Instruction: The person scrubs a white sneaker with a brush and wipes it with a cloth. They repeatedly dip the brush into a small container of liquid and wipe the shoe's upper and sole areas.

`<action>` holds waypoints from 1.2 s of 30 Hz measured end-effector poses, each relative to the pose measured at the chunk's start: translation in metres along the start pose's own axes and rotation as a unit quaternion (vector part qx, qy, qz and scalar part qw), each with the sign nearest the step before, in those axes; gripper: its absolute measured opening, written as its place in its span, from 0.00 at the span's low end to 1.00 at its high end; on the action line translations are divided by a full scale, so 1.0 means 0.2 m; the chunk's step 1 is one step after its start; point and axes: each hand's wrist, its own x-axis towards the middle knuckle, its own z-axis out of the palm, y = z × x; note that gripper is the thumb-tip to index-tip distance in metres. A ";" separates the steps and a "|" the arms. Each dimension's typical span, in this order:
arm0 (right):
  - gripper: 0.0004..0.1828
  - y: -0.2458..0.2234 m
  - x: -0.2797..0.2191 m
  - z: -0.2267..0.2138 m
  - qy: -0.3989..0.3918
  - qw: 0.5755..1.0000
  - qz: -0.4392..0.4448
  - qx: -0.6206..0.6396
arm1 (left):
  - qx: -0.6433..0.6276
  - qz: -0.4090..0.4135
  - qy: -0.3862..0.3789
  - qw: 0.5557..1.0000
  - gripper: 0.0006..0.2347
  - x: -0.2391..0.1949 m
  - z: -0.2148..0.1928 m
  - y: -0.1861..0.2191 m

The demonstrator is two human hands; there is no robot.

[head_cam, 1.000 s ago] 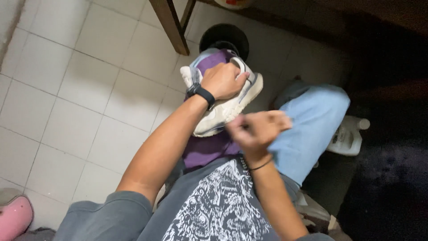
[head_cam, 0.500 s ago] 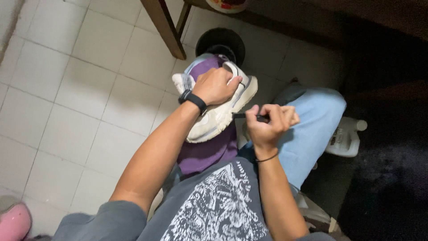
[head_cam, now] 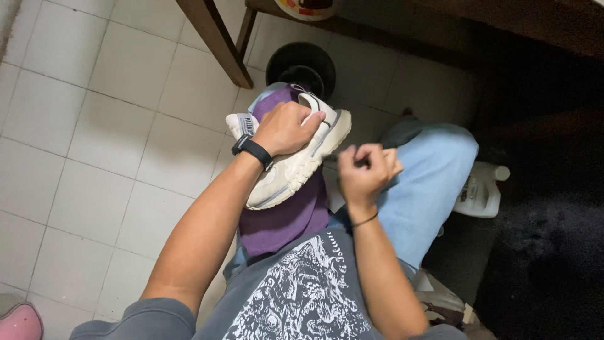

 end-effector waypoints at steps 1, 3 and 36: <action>0.15 0.10 0.01 0.02 0.015 0.999 0.035 -0.024 | 0.007 0.001 -0.001 1.000 0.23 0.00 0.00 0.01; 0.16 -0.17 -0.02 -0.04 -0.008 1.000 0.024 0.008 | 0.002 0.005 0.001 1.000 0.23 -0.03 0.00 0.01; 0.18 0.18 0.29 0.14 -0.033 0.997 -0.069 -0.013 | 0.021 0.021 -0.020 0.999 0.22 0.00 -0.05 -0.03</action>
